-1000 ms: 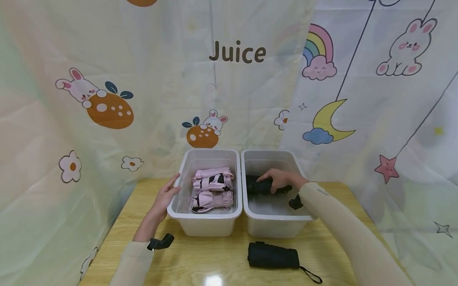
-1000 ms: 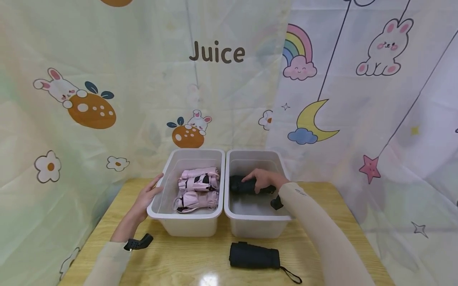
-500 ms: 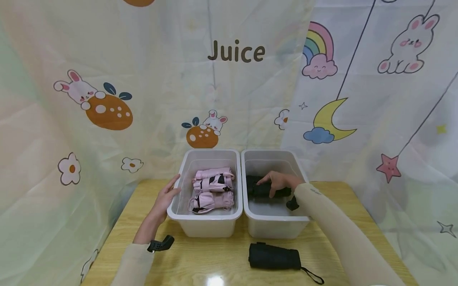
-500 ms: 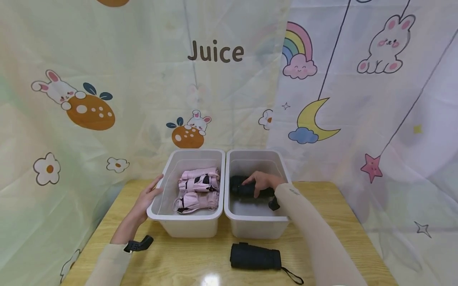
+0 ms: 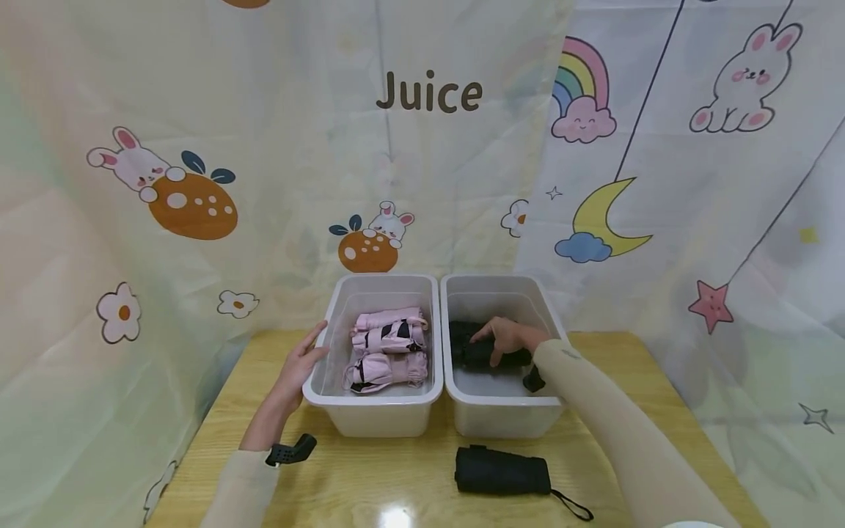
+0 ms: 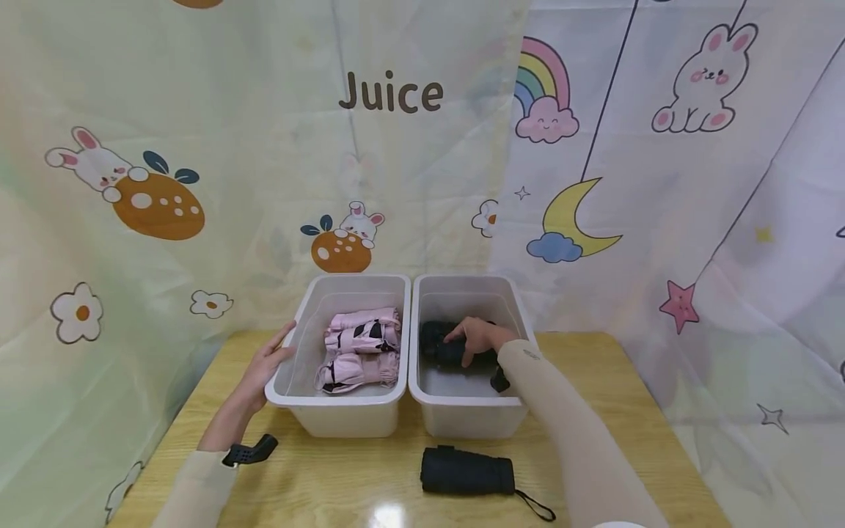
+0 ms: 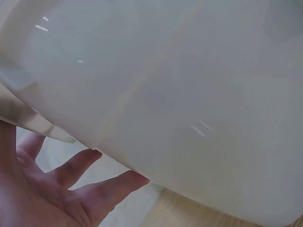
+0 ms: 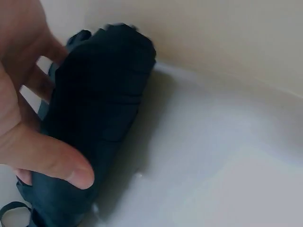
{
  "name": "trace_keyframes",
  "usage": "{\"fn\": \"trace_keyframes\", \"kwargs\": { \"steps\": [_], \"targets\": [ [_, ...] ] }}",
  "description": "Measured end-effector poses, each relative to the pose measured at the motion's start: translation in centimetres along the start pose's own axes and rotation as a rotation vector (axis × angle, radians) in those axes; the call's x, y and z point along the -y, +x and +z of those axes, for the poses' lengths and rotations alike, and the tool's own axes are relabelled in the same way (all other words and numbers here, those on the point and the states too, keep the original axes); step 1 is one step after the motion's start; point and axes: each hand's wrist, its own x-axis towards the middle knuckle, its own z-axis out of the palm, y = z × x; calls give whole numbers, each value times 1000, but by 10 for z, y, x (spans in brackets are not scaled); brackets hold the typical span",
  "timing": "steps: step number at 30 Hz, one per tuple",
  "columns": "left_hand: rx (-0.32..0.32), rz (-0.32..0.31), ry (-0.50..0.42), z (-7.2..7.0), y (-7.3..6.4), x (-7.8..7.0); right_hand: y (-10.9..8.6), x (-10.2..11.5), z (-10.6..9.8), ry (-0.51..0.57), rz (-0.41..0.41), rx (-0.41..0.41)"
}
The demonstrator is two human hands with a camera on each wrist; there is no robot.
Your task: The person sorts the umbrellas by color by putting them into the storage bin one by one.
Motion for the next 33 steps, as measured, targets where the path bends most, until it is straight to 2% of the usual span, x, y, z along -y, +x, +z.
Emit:
{"fn": "trace_keyframes", "kwargs": {
  "steps": [2, 7, 15, 19, 22, 24, 28, 33],
  "targets": [
    [4, 2, -1, 0, 0, 0, 1, -2, -1, -13, -24, -32],
    [26, 9, 2, 0, 0, 1, 3, -5, -2, -4, 4, -70],
    [32, 10, -10, -1, -2, 2, 5, -8, -4, -6, -27, -52],
    [28, 12, -11, -2, -1, 1, 10, -5, -5, -7, 21, -39],
    [27, 2, -8, -2, -2, 2, 8, 3, -8, -11, 42, -18],
    [26, -7, -12, -1, -3, 3, 5, 11, -13, -5, 19, -17],
    [29, -4, -12, 0, -3, 3, -6, 32, -30, 17, -72, -48],
    [23, 17, 11, -2, 0, 0, -24, 70, -49, -17, -187, -80]
  ]
}}
